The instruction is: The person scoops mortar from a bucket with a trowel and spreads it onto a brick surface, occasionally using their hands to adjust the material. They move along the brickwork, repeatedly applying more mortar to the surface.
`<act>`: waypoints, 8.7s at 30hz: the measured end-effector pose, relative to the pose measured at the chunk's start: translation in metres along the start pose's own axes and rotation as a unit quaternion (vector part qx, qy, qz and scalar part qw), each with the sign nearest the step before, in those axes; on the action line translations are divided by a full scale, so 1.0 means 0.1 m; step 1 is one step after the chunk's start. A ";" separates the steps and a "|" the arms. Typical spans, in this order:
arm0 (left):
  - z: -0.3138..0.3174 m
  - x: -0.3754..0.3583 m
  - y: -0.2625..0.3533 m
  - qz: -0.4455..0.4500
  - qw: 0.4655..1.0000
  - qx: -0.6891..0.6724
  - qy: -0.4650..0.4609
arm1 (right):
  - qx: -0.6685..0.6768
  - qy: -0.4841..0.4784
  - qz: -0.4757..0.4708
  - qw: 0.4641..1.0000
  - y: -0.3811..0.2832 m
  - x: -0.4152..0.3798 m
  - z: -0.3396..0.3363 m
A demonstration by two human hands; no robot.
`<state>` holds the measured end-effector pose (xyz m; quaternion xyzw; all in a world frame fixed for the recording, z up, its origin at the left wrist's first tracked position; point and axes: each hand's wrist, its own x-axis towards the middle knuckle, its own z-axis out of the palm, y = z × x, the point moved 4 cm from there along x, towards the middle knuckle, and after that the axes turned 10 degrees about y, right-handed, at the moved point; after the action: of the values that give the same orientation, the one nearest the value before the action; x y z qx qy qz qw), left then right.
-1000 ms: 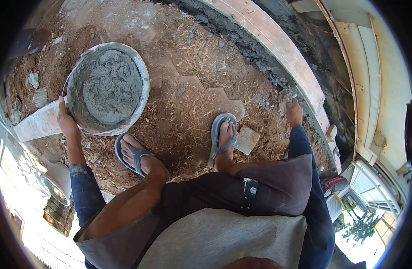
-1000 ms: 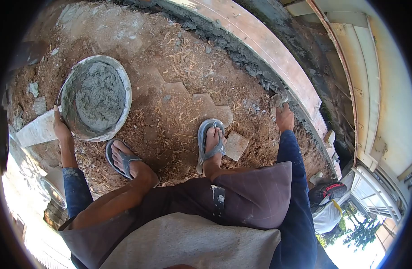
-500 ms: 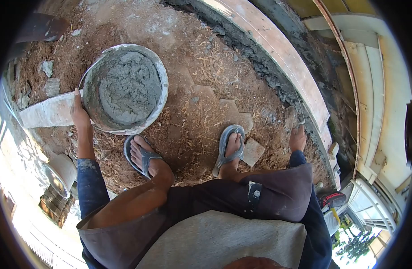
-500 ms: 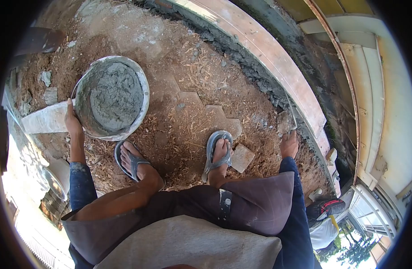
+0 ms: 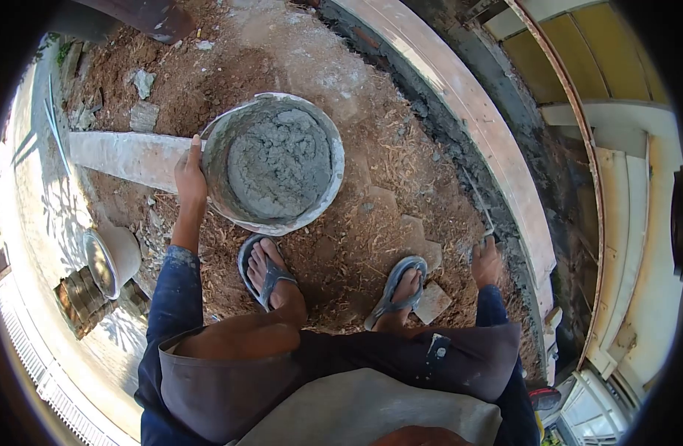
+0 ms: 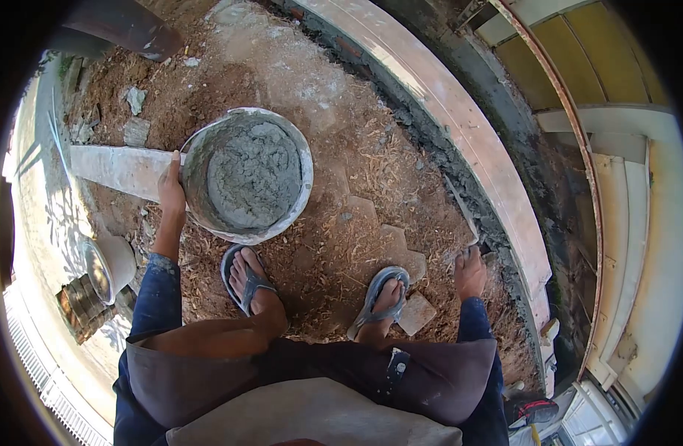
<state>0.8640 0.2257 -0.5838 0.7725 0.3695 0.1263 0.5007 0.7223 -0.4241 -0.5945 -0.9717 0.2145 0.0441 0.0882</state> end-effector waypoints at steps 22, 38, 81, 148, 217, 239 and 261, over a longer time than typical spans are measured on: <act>0.21 -0.44 0.54 0.075 0.997 -0.015 -0.029 | -0.029 -0.126 -0.442 0.888 -3.28 0.24 -0.65; 0.44 -0.82 0.91 0.110 0.991 0.020 -0.080 | -0.119 -0.147 -0.409 0.893 -3.39 0.29 -0.93; 0.19 -0.78 0.66 0.072 0.994 -0.039 -0.071 | -0.029 -0.264 -0.367 0.891 -2.72 0.05 -0.55; -0.54 -0.81 0.21 0.019 0.995 -0.044 0.082 | 0.005 -0.048 -0.292 0.955 -3.05 1.85 0.44; -0.53 -0.73 0.34 0.078 0.996 0.021 0.039 | 0.187 -0.298 -0.088 0.932 -4.01 3.21 1.16; -0.51 -0.72 0.34 0.060 0.997 0.012 0.046 | 0.054 0.007 -0.255 0.965 -3.15 2.47 1.17; -0.51 -0.70 0.36 0.048 0.998 -0.011 0.037 | 0.224 -0.193 -0.278 0.914 -4.60 2.08 -0.17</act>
<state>0.8027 0.2034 -0.5161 0.7786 0.3490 0.1832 0.4883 1.1066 -0.1023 -0.5333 -0.9192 -0.0817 0.1556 0.3523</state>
